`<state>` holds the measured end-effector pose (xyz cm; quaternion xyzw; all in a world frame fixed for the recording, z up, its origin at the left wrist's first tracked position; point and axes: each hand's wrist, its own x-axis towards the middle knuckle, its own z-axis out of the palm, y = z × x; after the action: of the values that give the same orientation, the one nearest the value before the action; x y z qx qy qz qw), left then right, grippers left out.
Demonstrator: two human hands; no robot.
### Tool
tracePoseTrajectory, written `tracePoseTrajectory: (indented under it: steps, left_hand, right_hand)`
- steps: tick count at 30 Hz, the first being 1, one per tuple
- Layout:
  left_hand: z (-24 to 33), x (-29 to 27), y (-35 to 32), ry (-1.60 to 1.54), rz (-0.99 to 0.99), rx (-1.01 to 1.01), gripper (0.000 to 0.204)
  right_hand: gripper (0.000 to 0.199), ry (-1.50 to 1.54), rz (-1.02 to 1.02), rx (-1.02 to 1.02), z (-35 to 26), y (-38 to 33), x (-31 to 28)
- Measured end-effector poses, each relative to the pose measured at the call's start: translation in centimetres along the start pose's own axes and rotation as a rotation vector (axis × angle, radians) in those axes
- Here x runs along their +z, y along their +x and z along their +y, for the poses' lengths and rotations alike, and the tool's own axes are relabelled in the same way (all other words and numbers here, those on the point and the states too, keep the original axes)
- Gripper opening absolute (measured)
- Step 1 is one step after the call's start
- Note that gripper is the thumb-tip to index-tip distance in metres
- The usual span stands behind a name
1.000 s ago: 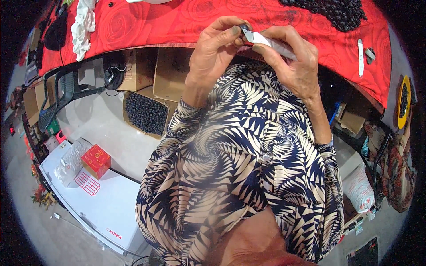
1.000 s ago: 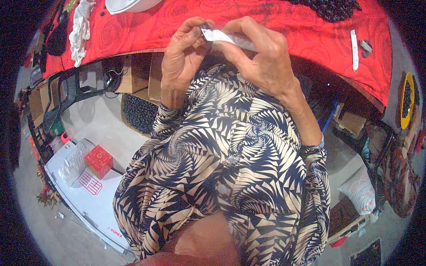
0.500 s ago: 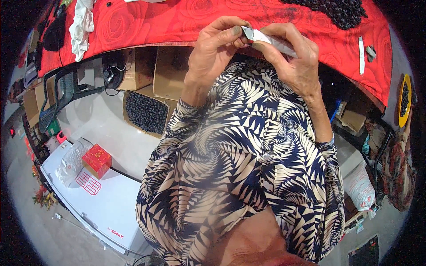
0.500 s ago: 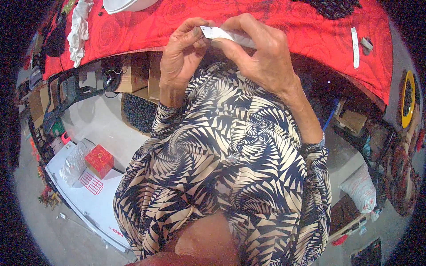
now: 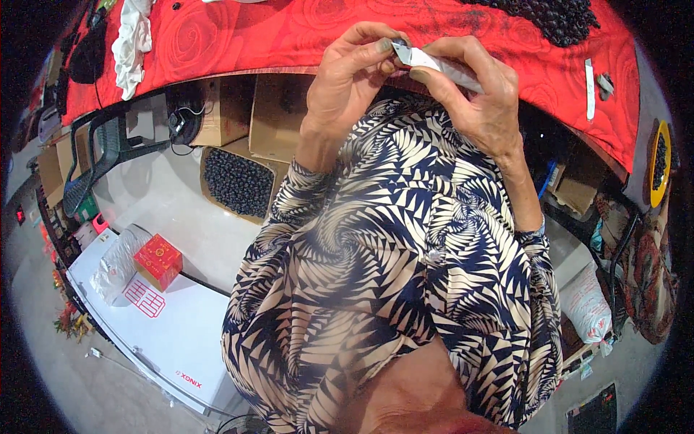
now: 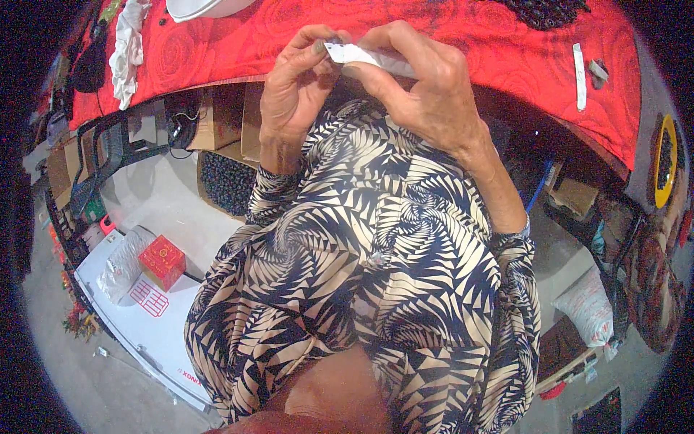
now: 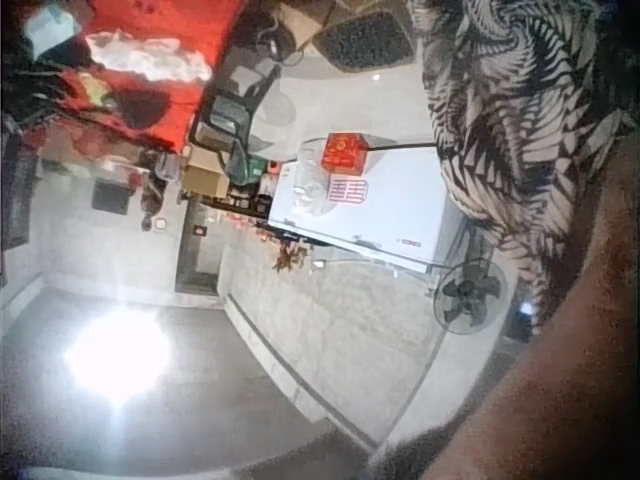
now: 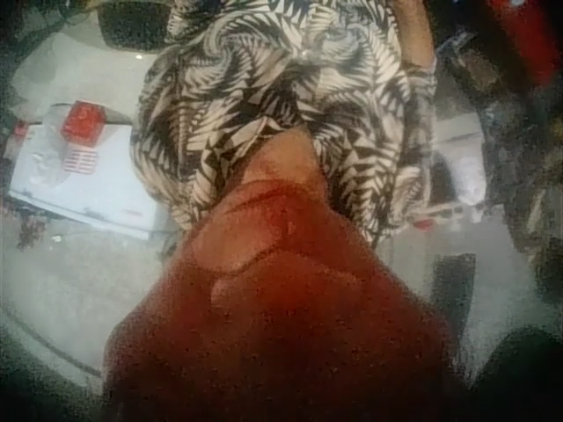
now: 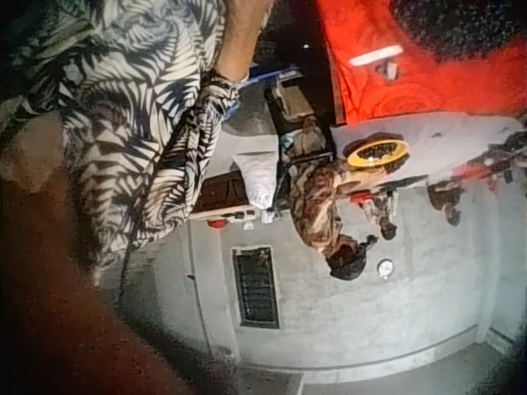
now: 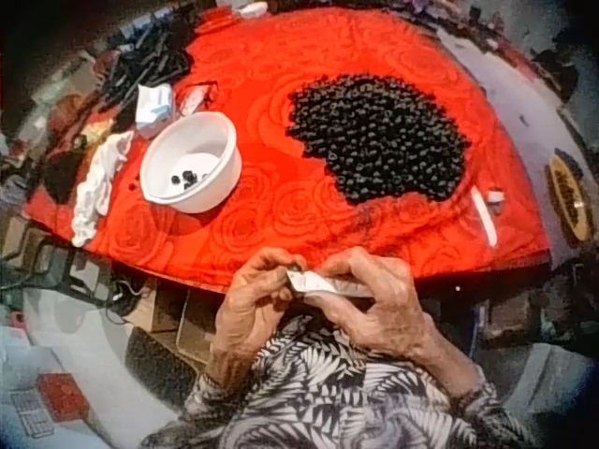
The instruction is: Sorting, inspecting, and trimming small black berries at a table in a food processing area.
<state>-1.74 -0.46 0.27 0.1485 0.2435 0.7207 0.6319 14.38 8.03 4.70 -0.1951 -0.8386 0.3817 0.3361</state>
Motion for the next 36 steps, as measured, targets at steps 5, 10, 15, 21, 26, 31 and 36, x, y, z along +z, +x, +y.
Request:
tracePoseTrajectory:
  steps: [5, 10, 15, 21, 26, 31, 36]
  left_hand:
    - [-0.2, -0.3, 0.1, -0.005, -0.039, -0.015, 0.016]
    - [0.1, 0.1, 0.0, -0.03, -0.037, -0.017, 0.016]
    - [-0.1, 0.1, 0.1, -0.002, -0.009, -0.01, 0.016]
    - [0.1, -0.1, 0.0, -0.003, -0.022, -0.032, 0.015]
    - [0.8, 0.2, -0.4, 0.038, -0.141, -0.101, 0.022]
    - [0.1, -0.3, -0.3, -0.001, -0.006, -0.087, 0.026]
    - [0.3, 0.1, 0.0, -0.062, -0.02, -0.107, 0.027]
  right_hand:
    - [0.023, 0.019, -0.009, 0.024, 0.2, -0.1, 0.0]
    - [0.023, 0.009, -0.005, 0.004, 0.0, 0.1, 0.0]
    - [0.022, 0.006, -0.009, 0.008, 0.2, 0.1, -0.1]
    - [0.021, 0.012, -0.022, -0.002, 0.3, 0.0, 0.0]
    - [0.015, -0.16, 0.425, 0.182, 3.0, 0.5, -2.1]
    - [0.013, 0.264, 0.383, 0.294, 3.3, 0.7, -1.9]
    - [0.015, 0.292, 0.323, 0.307, 2.9, 0.4, -1.4]
